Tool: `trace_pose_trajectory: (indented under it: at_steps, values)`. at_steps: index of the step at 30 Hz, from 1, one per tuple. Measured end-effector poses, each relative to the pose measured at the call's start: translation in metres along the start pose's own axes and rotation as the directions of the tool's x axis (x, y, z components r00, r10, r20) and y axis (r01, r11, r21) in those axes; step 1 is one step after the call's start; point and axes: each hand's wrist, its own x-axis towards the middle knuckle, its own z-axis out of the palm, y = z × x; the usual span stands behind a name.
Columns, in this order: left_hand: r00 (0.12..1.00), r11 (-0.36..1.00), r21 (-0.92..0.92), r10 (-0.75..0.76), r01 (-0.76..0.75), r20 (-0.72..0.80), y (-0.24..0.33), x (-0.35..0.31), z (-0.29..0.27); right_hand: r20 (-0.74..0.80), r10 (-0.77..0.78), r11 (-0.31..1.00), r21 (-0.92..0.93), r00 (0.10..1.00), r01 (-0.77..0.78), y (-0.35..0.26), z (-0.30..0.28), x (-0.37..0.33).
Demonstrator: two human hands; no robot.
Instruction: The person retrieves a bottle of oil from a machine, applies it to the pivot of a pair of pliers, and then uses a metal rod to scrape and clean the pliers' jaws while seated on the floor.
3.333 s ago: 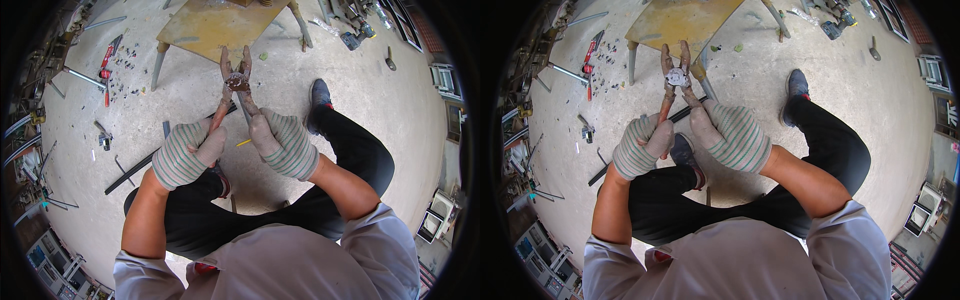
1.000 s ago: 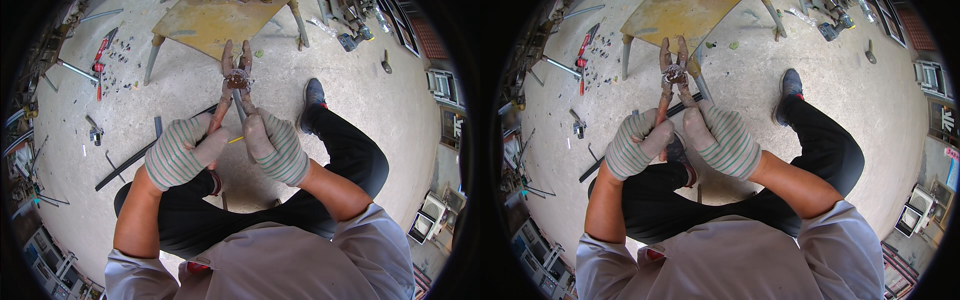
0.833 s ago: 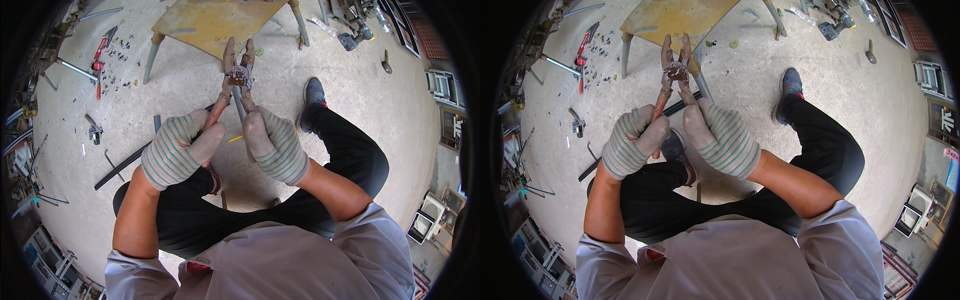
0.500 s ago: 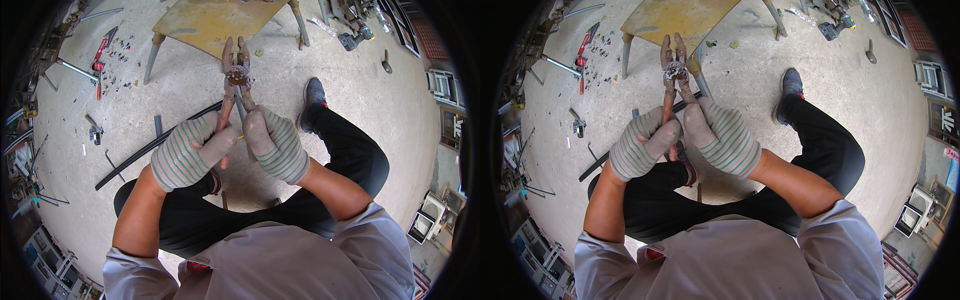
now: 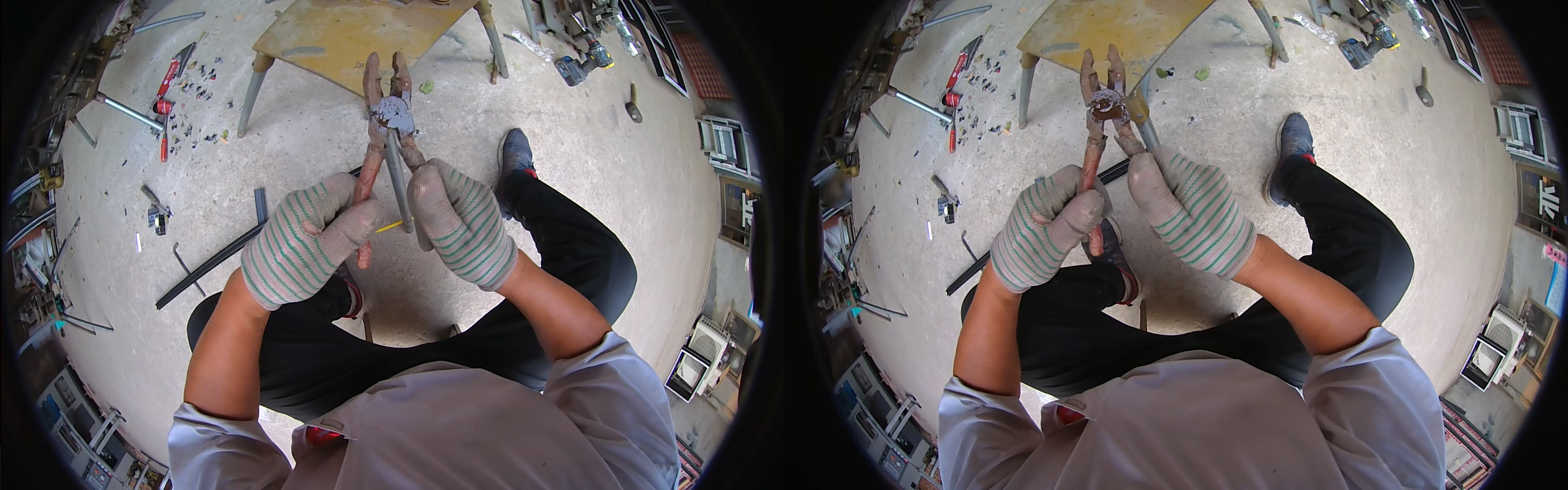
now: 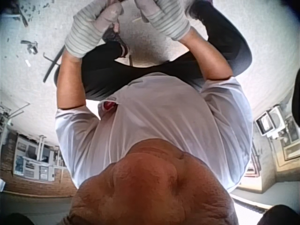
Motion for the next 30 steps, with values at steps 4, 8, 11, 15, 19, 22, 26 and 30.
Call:
trace_pose_trajectory:
  at_steps: [4,8,11,15,19,22,26,30]
  values:
    - [0.997,0.996,0.068,-0.058,0.061,-0.048,0.008,-0.003,-0.006,-0.035,0.019,0.998,-0.067,0.999,-0.021,-0.003,-0.003,0.003]
    - [0.999,0.999,0.031,0.016,-0.014,-0.038,-0.001,0.002,0.004,-0.003,-0.030,0.997,-0.066,1.000,0.029,0.005,0.012,0.000]
    - [0.999,0.998,0.056,0.008,-0.006,-0.035,-0.001,0.001,0.004,0.039,-0.088,0.990,-0.109,0.995,0.092,0.003,0.006,0.001]
    - [0.996,0.997,0.070,-0.035,0.041,-0.079,0.002,-0.001,-0.001,-0.006,-0.144,0.953,-0.269,0.990,0.137,-0.004,-0.016,0.011]
    - [0.993,0.995,0.081,-0.055,0.064,-0.102,-0.002,0.003,0.002,-0.070,-0.131,0.972,-0.207,0.989,0.115,-0.007,-0.012,0.010]
    - [0.997,1.000,-0.014,-0.010,0.009,-0.071,-0.003,0.006,0.009,-0.018,-0.012,0.992,-0.123,1.000,0.009,-0.002,0.006,0.004]
    - [0.995,0.998,-0.013,-0.063,0.062,-0.076,-0.003,0.004,0.005,0.039,-0.034,0.990,-0.136,0.999,0.039,-0.003,-0.013,0.011]
    - [0.991,0.997,0.028,-0.074,0.077,-0.109,-0.002,0.003,0.001,-0.037,-0.108,0.957,-0.276,0.993,0.093,-0.015,-0.022,0.011]
